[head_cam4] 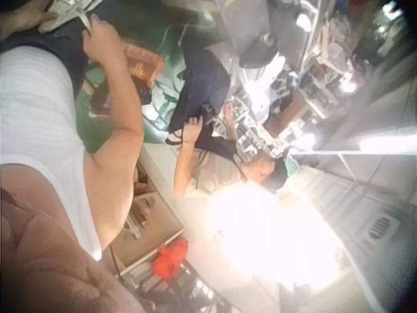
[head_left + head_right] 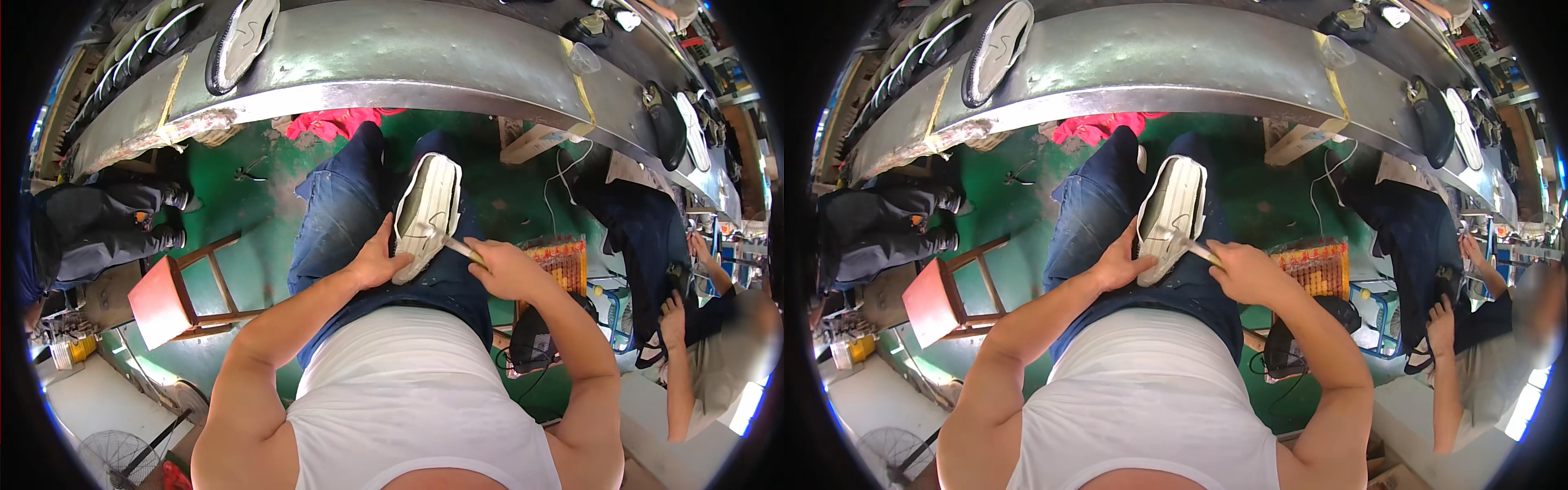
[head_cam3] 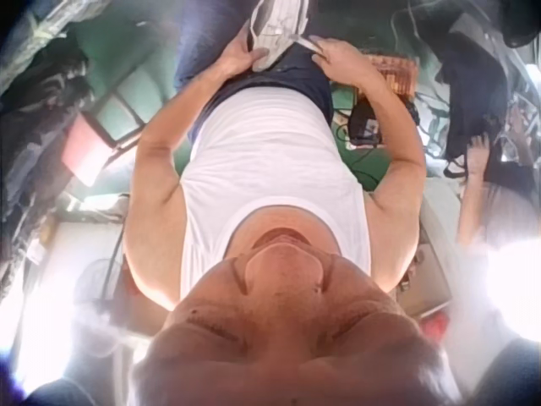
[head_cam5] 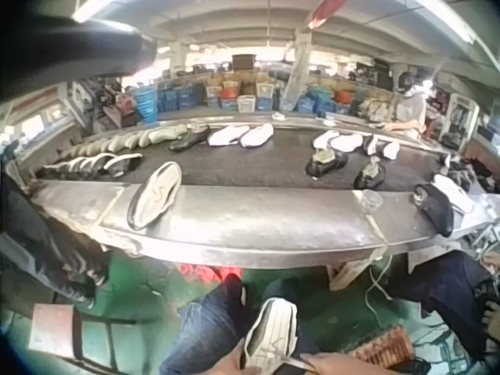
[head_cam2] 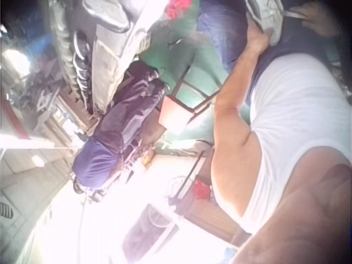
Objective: Trimming and preparing shoe uppers on a manufacturing line using pliers.
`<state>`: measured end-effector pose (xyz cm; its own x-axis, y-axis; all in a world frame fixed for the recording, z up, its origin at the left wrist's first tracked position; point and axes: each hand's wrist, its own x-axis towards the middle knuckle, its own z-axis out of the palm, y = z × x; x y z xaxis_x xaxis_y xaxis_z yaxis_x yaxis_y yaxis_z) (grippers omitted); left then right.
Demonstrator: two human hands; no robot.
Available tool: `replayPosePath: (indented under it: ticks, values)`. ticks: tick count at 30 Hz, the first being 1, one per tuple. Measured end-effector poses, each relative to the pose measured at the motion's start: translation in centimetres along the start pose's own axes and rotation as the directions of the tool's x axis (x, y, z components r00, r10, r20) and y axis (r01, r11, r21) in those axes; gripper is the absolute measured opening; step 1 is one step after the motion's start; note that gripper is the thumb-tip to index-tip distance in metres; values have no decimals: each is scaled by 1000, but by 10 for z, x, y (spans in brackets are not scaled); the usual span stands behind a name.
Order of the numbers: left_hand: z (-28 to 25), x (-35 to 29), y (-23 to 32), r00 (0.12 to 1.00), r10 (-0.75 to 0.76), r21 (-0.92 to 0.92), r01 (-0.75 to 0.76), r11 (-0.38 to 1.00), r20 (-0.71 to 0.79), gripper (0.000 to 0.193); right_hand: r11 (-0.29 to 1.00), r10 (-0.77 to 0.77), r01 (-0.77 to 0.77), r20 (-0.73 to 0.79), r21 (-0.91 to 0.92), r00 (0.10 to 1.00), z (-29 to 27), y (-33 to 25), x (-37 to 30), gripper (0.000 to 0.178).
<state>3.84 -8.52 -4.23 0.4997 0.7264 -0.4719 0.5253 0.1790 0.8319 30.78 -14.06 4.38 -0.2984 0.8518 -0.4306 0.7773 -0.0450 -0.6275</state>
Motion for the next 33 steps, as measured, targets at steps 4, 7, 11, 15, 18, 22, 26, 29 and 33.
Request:
replayPosePath:
  ticks: [4, 7, 11, 15, 18, 22, 26, 29, 33]
  values:
    - [1, -6, 21, 998, -38, 48, 36, 998, 45, 100, 909, -269, 232, -63, -346, 961, 4, -20, 16, 42]
    - [5, -2, -2, 995, 50, -204, -30, 979, 91, 94, 784, -79, 85, 38, -615, 996, -13, -44, 29, 34]
    - [9, 7, 4, 997, -39, -926, 81, 368, 72, 74, 766, -184, 277, 215, -580, 959, -16, -28, 43, 21]
    - [26, 26, 0, 930, -335, -798, 87, 597, -149, 70, 858, -331, 313, 27, -408, 943, 28, 1, 49, 19]
    - [29, 38, -26, 895, -220, -531, -22, 847, -388, 66, 897, -285, 233, -90, -375, 954, 50, -7, 44, 28]
    - [25, 35, -14, 882, -93, -137, 33, 990, -461, 59, 931, -146, 129, -24, -341, 989, 29, -12, 29, 38]
    - [30, 37, -26, 841, 113, -41, -158, 987, -528, 51, 923, -249, 205, -100, -326, 963, 12, 0, 28, 53]
    - [28, 38, -22, 837, 304, 221, -225, 949, -454, 50, 808, -386, 177, -279, -562, 880, 8, -4, 44, 40]
    - [21, 36, -15, 819, 444, 428, -276, 860, -363, 54, 934, -43, -18, -163, -358, 986, 10, -2, 54, 27]
